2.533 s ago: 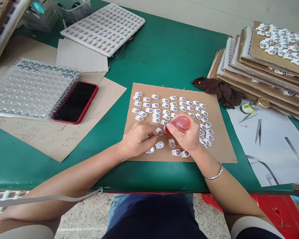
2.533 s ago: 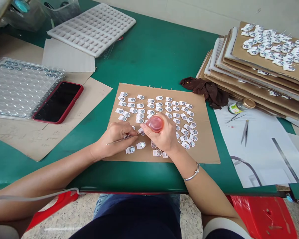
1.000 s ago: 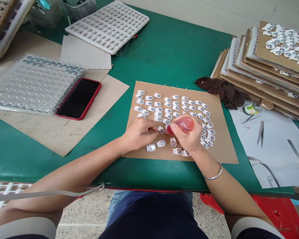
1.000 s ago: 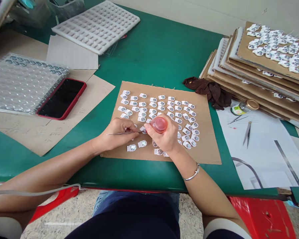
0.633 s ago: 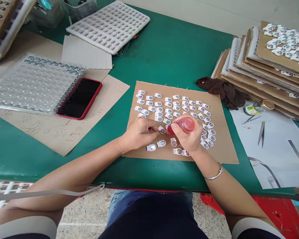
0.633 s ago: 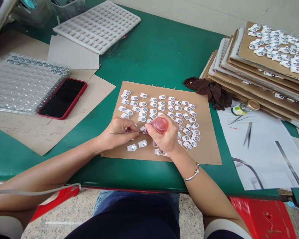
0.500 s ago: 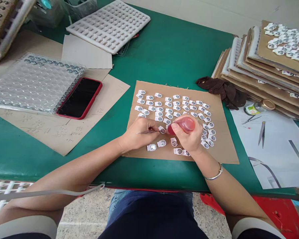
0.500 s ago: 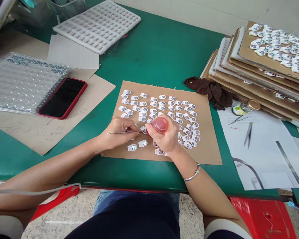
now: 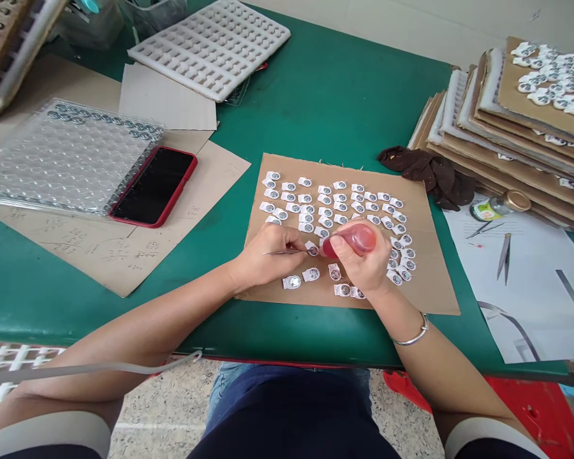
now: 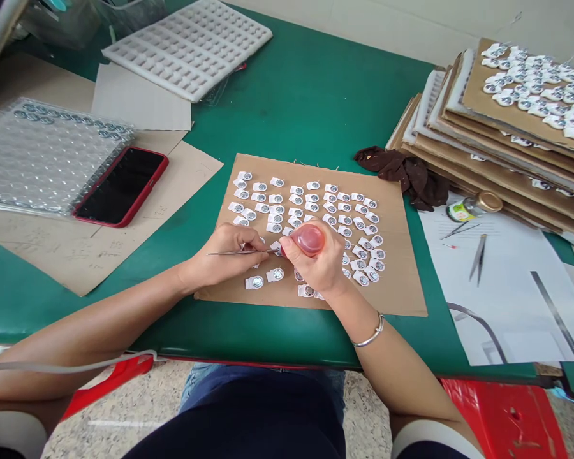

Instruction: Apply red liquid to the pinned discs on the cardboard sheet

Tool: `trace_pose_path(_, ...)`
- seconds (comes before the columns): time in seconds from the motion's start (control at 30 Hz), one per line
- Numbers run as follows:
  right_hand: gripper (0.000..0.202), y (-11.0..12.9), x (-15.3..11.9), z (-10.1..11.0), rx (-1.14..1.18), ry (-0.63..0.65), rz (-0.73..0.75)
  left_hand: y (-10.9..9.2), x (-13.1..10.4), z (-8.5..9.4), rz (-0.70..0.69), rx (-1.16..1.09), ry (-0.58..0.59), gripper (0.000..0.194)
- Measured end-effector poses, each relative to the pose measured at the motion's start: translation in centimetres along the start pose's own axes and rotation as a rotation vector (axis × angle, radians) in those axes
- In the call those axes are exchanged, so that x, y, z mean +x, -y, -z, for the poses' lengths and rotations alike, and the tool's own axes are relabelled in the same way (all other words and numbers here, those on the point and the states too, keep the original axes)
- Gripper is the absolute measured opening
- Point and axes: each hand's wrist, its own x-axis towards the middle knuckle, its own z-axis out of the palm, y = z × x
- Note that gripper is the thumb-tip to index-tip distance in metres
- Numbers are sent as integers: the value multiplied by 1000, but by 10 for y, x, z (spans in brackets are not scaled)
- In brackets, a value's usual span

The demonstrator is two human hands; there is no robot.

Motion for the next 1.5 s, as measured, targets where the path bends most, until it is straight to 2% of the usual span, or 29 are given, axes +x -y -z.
trace_pose_path(0.83,14,0,-5,-6,28,-18,4,0,1,0,21,-7,-3,10)
trace_pose_path(0.97,16,-3,-1,-2,84,-11,-111,2,0,-1,10,1,-9,9)
trace_pose_path(1.03,22,-8,6,4,178,-76,-247,3,-1,-3,-13,15,-25,9)
trace_pose_path(1.1,26,-14,15,13,310,-199,-360,3,-2,-3,-49,35,-45,8)
trace_pose_path(1.2,29,-18,30,30,501,-355,-417,-4,-3,0,-57,26,-104,8)
trace_pose_path(1.27,29,-18,37,42,583,-396,-436,-13,-4,4,-37,3,-161,9)
trace_pose_path(1.37,32,-14,42,54,641,-337,-490,-29,-10,10,-20,60,-175,8)
trace_pose_path(1.5,40,-7,37,57,679,-146,-553,-40,-29,7,13,114,-151,8)
